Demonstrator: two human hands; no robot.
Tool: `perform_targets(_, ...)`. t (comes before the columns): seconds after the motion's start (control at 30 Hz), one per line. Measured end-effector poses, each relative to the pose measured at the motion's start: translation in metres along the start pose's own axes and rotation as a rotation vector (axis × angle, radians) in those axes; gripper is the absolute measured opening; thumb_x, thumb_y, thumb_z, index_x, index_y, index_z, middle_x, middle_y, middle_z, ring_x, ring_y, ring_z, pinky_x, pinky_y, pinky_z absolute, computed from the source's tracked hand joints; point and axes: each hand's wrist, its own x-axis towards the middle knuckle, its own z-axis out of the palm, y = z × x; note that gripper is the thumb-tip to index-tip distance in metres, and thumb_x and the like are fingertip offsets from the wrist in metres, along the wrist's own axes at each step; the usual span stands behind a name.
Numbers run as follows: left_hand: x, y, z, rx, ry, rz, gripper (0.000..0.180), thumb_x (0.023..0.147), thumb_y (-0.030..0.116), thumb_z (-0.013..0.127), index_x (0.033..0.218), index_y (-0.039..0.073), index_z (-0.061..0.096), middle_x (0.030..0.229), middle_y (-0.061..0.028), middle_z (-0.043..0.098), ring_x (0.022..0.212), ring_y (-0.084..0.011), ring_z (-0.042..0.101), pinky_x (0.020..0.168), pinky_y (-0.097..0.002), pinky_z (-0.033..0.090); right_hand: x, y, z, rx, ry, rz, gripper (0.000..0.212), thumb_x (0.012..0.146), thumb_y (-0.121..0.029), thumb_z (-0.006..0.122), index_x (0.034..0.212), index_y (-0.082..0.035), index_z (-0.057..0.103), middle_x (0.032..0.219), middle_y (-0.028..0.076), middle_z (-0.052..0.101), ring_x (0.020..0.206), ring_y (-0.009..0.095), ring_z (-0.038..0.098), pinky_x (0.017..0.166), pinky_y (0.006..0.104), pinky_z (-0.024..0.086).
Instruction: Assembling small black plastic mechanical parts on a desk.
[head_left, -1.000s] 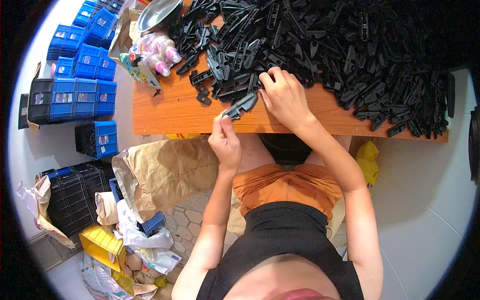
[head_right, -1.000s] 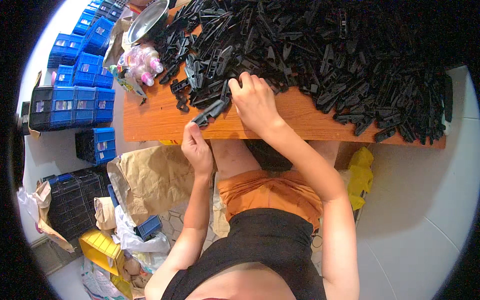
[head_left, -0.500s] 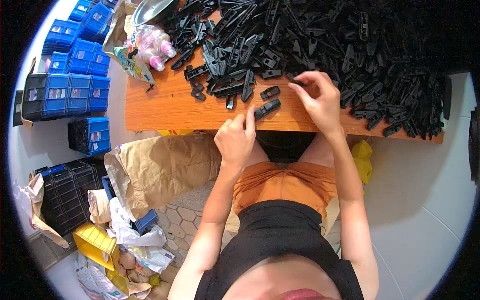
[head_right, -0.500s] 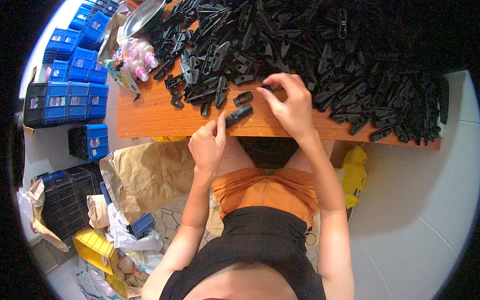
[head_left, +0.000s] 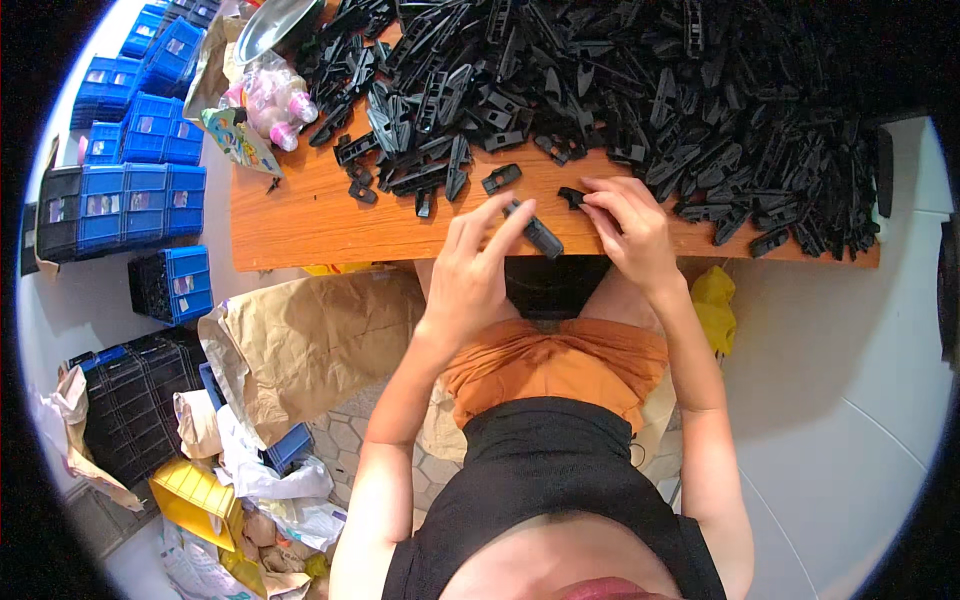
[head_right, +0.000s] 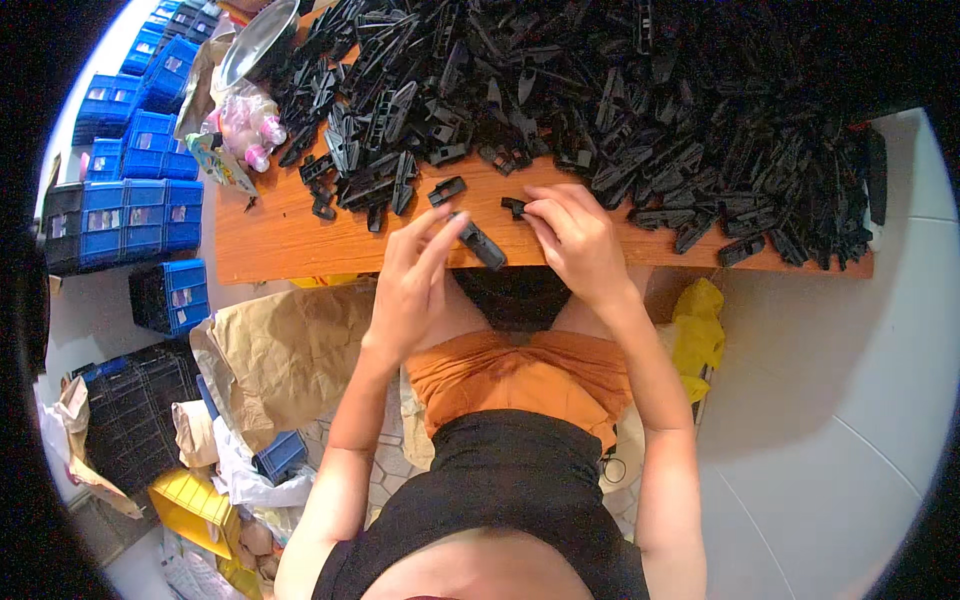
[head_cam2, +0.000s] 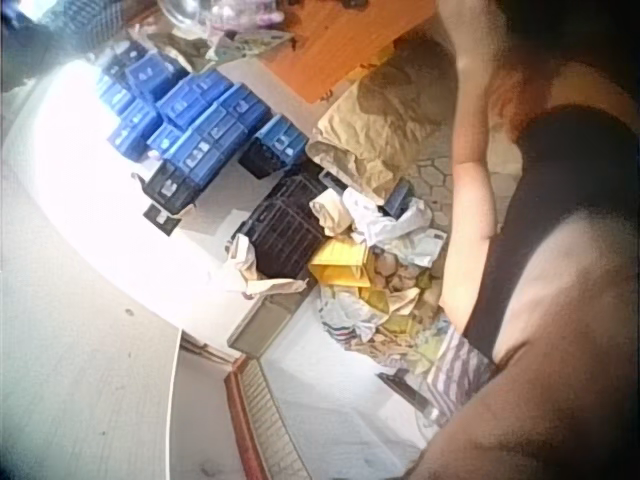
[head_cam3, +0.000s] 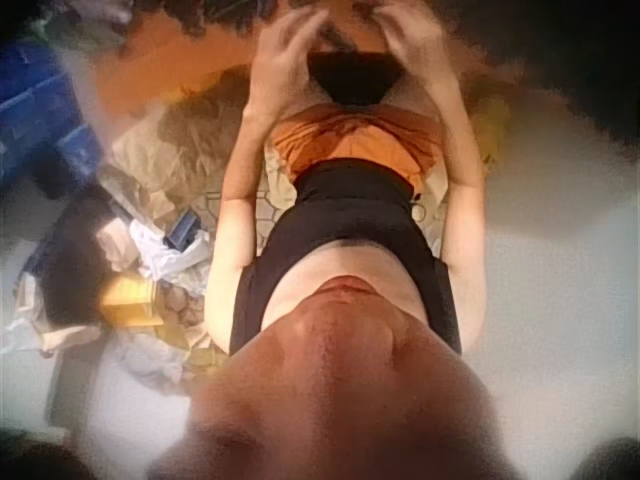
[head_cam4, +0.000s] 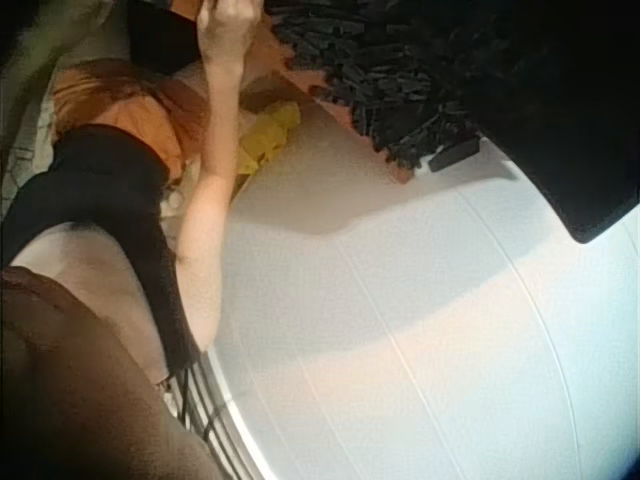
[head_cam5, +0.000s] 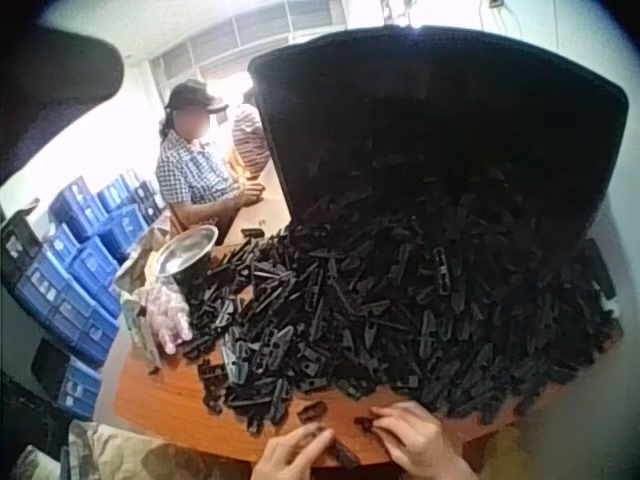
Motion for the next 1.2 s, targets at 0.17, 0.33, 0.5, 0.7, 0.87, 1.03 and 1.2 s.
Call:
perform_targets(0.17,0.001,-0.018,0.011,0.171,-0.074,0.165,0.045,0.079,0.004,0.066,0.123,0.013,0.061,0.12,-0.0034,0.06,0.094,-0.0246,0.055,0.082,-0.0345,0.047,-0.005,-0.004,-0.002,-0.184,-0.063,-0.137,0.013,0.076,0.001,0.066,0.088,0.0,0.061,0.102,0.012,0.067,0.095,0.028,0.063,0.079,0.0372,0.053)
perform_targets(0.33,-0.005,-0.023,0.021,0.019,0.113,0.089,0.042,0.07,0.006,0.074,0.112,0.011,0.067,0.099,-0.0034,0.065,0.086,-0.0223,0.059,0.075,-0.0312,0.05,-0.014,-0.008,0.01,0.062,-0.069,-0.188,0.014,0.075,0.002,0.065,0.089,0.001,0.061,0.108,0.012,0.065,0.091,0.029,0.066,0.075,0.0371,0.054)
perform_targets(0.5,-0.005,-0.025,0.028,-0.091,0.185,0.006,0.038,0.071,0.006,0.075,0.109,0.01,0.068,0.093,-0.0053,0.066,0.082,-0.0234,0.058,0.073,-0.0331,0.049,-0.011,-0.015,0.008,0.277,-0.107,0.052,0.021,0.074,0.002,0.071,0.092,0.001,0.06,0.103,0.012,0.064,0.085,0.026,0.065,0.072,0.0329,0.053)
perform_targets(0.7,-0.005,-0.031,0.025,-0.149,0.191,0.012,0.036,0.071,0.006,0.076,0.106,0.008,0.069,0.093,-0.006,0.066,0.081,-0.024,0.058,0.072,-0.0336,0.049,0.002,-0.024,0.008,0.461,-0.148,0.373,0.029,0.076,0.0,0.072,0.104,0.0,0.063,0.098,0.013,0.063,0.08,0.025,0.063,0.07,0.0313,0.052)
perform_targets(0.87,-0.007,-0.034,0.025,-0.176,0.194,-0.008,0.038,0.07,0.003,0.075,0.107,0.007,0.069,0.094,-0.0067,0.066,0.081,-0.024,0.058,0.071,-0.0331,0.048,-0.001,-0.018,0.004,0.138,-0.175,-0.079,0.033,0.076,0.001,0.071,0.108,-0.001,0.064,0.097,0.013,0.064,0.083,0.028,0.063,0.072,0.0369,0.052)
perform_targets(1.03,-0.007,-0.034,0.023,-0.227,0.17,-0.019,0.038,0.07,0.0,0.075,0.106,0.008,0.071,0.092,-0.0059,0.067,0.077,-0.0211,0.059,0.069,-0.0302,0.048,-0.008,-0.022,0.004,0.14,-0.155,-0.021,0.034,0.073,0.001,0.072,0.106,-0.001,0.065,0.094,0.011,0.064,0.084,0.029,0.063,0.072,0.0366,0.052)
perform_targets(1.2,-0.009,-0.037,0.023,-0.241,0.169,-0.021,0.038,0.069,0.0,0.075,0.106,0.009,0.071,0.09,-0.0052,0.068,0.077,-0.0209,0.061,0.068,-0.0299,0.049,-0.004,-0.018,0.003,0.136,-0.175,-0.042,0.036,0.072,0.002,0.073,0.106,-0.002,0.065,0.093,0.011,0.064,0.084,0.028,0.063,0.072,0.0357,0.053)
